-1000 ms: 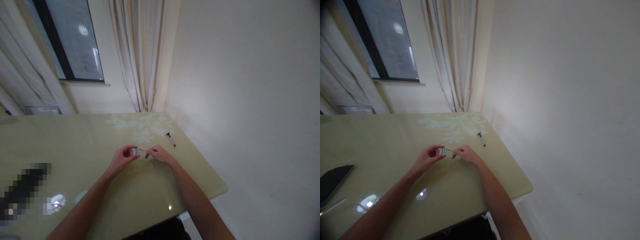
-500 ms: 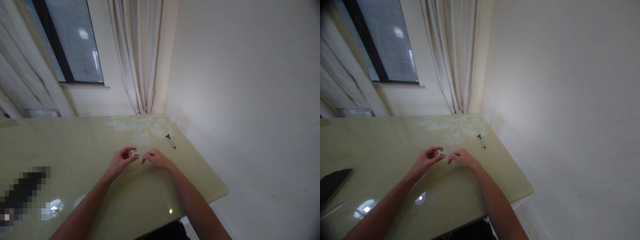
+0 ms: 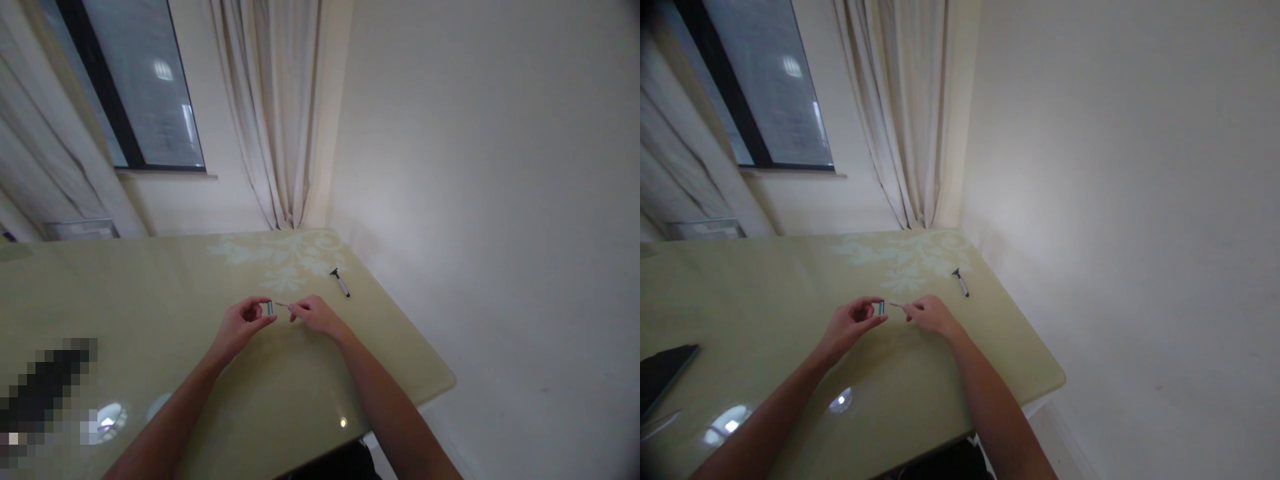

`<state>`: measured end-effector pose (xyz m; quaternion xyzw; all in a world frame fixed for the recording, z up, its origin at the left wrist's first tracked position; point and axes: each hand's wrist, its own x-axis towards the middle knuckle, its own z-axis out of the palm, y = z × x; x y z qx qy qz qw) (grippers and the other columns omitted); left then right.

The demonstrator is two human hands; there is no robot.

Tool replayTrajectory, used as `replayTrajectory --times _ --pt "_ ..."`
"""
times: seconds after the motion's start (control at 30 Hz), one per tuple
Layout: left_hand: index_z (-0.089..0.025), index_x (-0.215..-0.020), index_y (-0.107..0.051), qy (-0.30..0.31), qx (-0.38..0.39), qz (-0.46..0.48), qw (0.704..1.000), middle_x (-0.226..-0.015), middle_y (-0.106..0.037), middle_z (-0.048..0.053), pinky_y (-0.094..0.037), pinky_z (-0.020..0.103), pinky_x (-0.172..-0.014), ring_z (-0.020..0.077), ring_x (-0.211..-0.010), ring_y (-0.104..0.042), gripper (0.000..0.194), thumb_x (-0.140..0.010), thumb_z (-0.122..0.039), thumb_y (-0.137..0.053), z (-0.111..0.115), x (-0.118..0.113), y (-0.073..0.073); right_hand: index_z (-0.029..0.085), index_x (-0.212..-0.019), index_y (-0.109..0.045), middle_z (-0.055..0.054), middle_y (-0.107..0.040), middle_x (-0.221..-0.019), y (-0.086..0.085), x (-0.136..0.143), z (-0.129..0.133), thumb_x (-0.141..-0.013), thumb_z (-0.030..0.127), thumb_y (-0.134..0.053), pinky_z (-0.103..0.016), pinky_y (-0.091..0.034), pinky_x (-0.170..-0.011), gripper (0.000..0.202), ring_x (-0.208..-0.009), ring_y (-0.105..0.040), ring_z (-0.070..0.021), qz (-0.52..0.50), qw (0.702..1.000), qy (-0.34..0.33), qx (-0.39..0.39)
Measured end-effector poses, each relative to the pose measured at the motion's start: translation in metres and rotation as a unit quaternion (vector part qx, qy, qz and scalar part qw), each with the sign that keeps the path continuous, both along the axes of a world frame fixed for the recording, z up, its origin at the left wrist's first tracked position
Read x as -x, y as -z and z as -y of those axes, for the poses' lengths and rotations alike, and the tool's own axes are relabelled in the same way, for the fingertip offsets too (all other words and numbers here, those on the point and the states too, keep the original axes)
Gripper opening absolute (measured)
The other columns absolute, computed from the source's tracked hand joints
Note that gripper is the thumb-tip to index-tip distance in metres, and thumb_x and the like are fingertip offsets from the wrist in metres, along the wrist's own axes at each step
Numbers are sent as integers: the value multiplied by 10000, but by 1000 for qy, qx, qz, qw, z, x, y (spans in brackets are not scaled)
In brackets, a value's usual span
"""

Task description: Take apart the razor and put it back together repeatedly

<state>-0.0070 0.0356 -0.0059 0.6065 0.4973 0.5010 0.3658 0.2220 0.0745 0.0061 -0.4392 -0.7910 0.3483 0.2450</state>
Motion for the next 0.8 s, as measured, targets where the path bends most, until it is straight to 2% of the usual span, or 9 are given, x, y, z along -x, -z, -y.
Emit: replayTrajectory --times 0.2,0.47,0.63,0.8 --pt "-166 -992 -758 8 -4 -4 1000 -616 -546 -45 -365 222 -521 110 -554 -493 487 -657 -499 -877 3 -6 -1 146 -858 -837 43 -421 -555 2 3 1 -1023 408 -528 -244 -284 -583 438 -566 -394 -104 -63 997 -36 12" --pt "-178 -1035 -758 8 6 14 1000 -629 -514 -60 -365 218 -515 103 -549 -482 522 -650 -509 -880 5 -8 -4 142 -869 -840 42 -405 -553 4 1 -1 -1023 459 -529 -239 -281 -585 470 -569 -393 -103 -67 997 -22 27" --pt "-171 -1031 -746 1 12 29 1000 -650 -496 -63 -356 212 -512 95 -553 -471 512 -654 -489 -886 5 -5 -3 138 -826 -834 38 -429 -541 5 1 0 -1012 440 -550 -251 -264 -586 454 -563 -381 -102 -43 999 -9 -2" --pt "-179 -1059 -742 -2 7 26 1000 -659 -509 -61 -359 214 -520 96 -565 -476 509 -666 -471 -884 6 -5 -4 147 -866 -836 44 -386 -544 2 2 2 -1028 494 -495 -246 -282 -579 513 -554 -378 -105 -98 993 -46 49"
